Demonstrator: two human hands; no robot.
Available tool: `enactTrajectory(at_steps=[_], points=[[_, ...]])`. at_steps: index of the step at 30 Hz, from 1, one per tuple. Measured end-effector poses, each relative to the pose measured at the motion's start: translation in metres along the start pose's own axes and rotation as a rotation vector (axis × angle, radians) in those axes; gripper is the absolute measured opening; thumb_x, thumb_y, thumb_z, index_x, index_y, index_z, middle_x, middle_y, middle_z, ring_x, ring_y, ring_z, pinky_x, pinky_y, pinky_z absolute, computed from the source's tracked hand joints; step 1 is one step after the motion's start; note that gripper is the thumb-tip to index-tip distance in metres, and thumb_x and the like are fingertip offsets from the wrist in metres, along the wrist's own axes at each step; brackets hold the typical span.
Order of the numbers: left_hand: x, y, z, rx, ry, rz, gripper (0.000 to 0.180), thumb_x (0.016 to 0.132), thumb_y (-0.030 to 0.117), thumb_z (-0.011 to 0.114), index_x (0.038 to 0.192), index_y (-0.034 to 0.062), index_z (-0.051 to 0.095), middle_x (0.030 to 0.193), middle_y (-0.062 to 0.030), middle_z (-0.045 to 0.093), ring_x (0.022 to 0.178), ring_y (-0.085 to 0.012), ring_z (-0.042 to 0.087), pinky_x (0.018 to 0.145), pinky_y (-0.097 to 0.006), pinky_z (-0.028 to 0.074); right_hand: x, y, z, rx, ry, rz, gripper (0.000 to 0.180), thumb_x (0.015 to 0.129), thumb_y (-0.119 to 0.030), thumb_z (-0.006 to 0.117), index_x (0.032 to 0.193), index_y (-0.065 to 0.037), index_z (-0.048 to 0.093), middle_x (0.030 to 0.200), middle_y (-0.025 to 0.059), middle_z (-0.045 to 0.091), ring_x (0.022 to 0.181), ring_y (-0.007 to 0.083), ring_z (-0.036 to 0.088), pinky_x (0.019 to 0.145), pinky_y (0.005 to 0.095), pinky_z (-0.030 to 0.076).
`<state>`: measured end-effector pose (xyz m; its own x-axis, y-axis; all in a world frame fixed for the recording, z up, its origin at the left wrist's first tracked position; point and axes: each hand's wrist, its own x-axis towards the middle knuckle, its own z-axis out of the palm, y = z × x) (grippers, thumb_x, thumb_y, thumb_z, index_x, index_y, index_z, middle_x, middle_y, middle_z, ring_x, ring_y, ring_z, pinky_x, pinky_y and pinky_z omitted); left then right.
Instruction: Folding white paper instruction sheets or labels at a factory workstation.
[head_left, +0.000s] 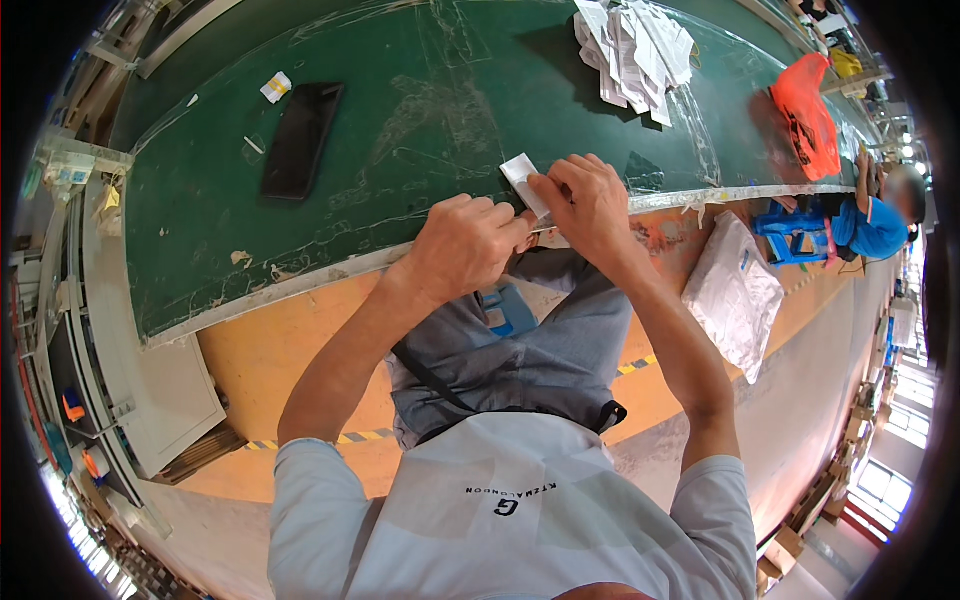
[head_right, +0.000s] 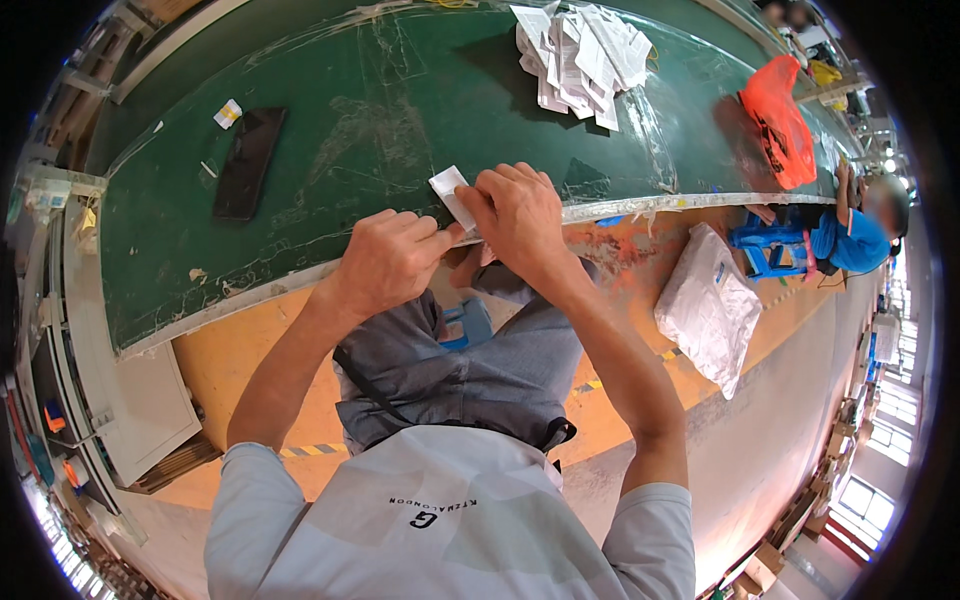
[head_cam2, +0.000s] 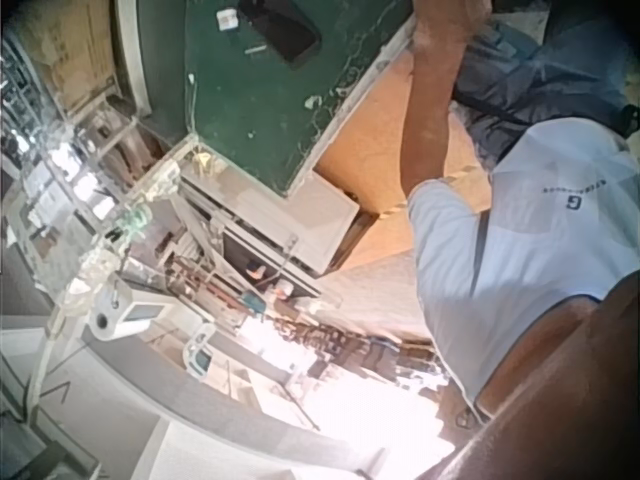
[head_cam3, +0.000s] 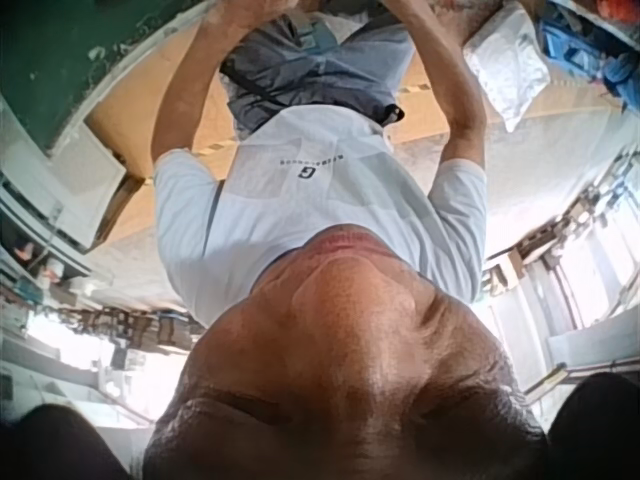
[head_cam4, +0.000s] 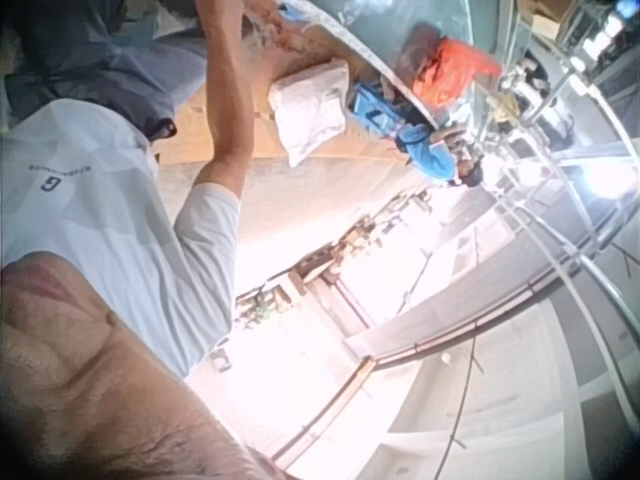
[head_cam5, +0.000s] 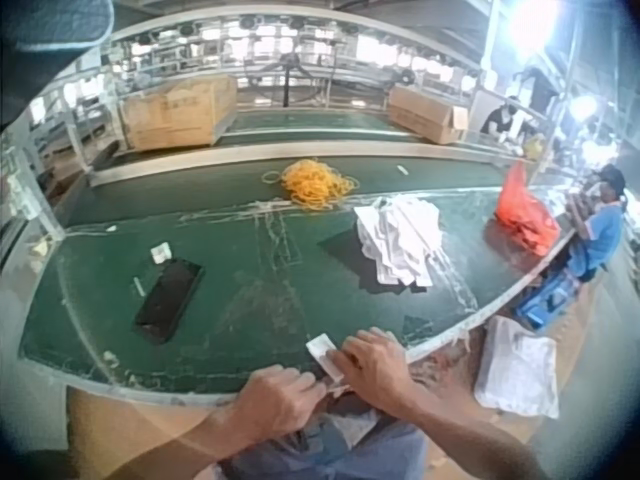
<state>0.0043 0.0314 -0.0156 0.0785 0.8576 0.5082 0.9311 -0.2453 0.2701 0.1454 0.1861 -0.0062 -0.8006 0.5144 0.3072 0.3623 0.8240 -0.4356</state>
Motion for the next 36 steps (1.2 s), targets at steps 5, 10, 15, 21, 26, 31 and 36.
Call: enactTrajectory(at_steps=[5, 10, 15, 21, 26, 31, 36], points=[[-0.001, 0.002, 0.000, 0.014, -0.013, -0.021, 0.020, 0.088, 0.020, 0.069, 0.103, 0.0075, 0.074, 0.072, -0.0023, 0.060, 0.068, -0.0207, 0.063, 0.063, -0.035, 0.050, 0.003, -0.001, 0.002, -0.050, 0.000, 0.032, 0.029, 0.089, -0.026, 0.075, 0.071, -0.006, 0.065, 0.072, 0.0073, 0.065, 0.075, 0.0300, 0.061, 0.072, 0.0439, 0.044], [-0.002, -0.001, 0.003, -0.043, 0.034, -0.033, 0.029, 0.081, 0.008, 0.068, 0.109, 0.0097, 0.076, 0.071, -0.0012, 0.055, 0.066, -0.0198, 0.060, 0.061, -0.035, 0.049, 0.004, -0.006, 0.004, -0.060, 0.019, 0.066, 0.032, 0.088, -0.028, 0.076, 0.068, -0.006, 0.064, 0.070, 0.0072, 0.065, 0.075, 0.0299, 0.062, 0.071, 0.0435, 0.044], [-0.001, -0.001, 0.001, -0.049, 0.021, -0.029, 0.025, 0.083, 0.012, 0.068, 0.106, 0.0083, 0.075, 0.073, -0.0028, 0.059, 0.068, -0.0213, 0.063, 0.063, -0.036, 0.051, 0.003, -0.004, 0.006, -0.057, 0.047, 0.075, 0.034, 0.088, -0.029, 0.076, 0.067, -0.006, 0.064, 0.069, 0.0070, 0.064, 0.074, 0.0301, 0.062, 0.071, 0.0439, 0.045], [0.002, -0.003, 0.000, -0.028, 0.101, -0.179, 0.028, 0.083, 0.012, 0.065, 0.110, 0.0101, 0.075, 0.074, -0.0044, 0.062, 0.068, -0.0230, 0.066, 0.063, -0.038, 0.054, 0.004, -0.005, 0.006, -0.060, 0.047, 0.048, 0.035, 0.091, -0.031, 0.075, 0.070, -0.005, 0.064, 0.068, 0.0096, 0.062, 0.073, 0.0314, 0.061, 0.067, 0.0452, 0.046], [0.010, -0.002, 0.004, 0.127, 0.031, -0.279, 0.033, 0.082, 0.012, 0.066, 0.113, 0.0140, 0.076, 0.073, -0.0039, 0.062, 0.067, -0.0233, 0.068, 0.063, -0.037, 0.055, 0.005, -0.006, 0.003, -0.069, 0.005, 0.059, 0.036, 0.093, -0.031, 0.072, 0.071, -0.003, 0.066, 0.073, 0.0118, 0.066, 0.077, 0.0344, 0.063, 0.069, 0.0466, 0.047], [0.009, -0.007, 0.008, 0.118, 0.041, -0.268, 0.034, 0.081, 0.006, 0.066, 0.112, 0.0146, 0.077, 0.071, -0.0055, 0.056, 0.065, -0.0248, 0.064, 0.059, -0.038, 0.052, 0.000, -0.014, -0.007, -0.132, -0.106, 0.106, 0.034, 0.092, -0.030, 0.069, 0.073, -0.002, 0.069, 0.079, 0.0138, 0.071, 0.081, 0.0354, 0.067, 0.074, 0.0486, 0.051], [0.009, -0.010, 0.004, 0.080, 0.028, -0.230, 0.034, 0.079, 0.006, 0.068, 0.111, 0.0147, 0.077, 0.072, -0.0053, 0.055, 0.065, -0.0245, 0.063, 0.058, -0.038, 0.052, -0.007, -0.019, -0.008, -0.110, -0.088, 0.116, 0.036, 0.094, -0.031, 0.067, 0.073, -0.001, 0.069, 0.080, 0.0155, 0.072, 0.080, 0.0362, 0.068, 0.073, 0.0493, 0.054]])
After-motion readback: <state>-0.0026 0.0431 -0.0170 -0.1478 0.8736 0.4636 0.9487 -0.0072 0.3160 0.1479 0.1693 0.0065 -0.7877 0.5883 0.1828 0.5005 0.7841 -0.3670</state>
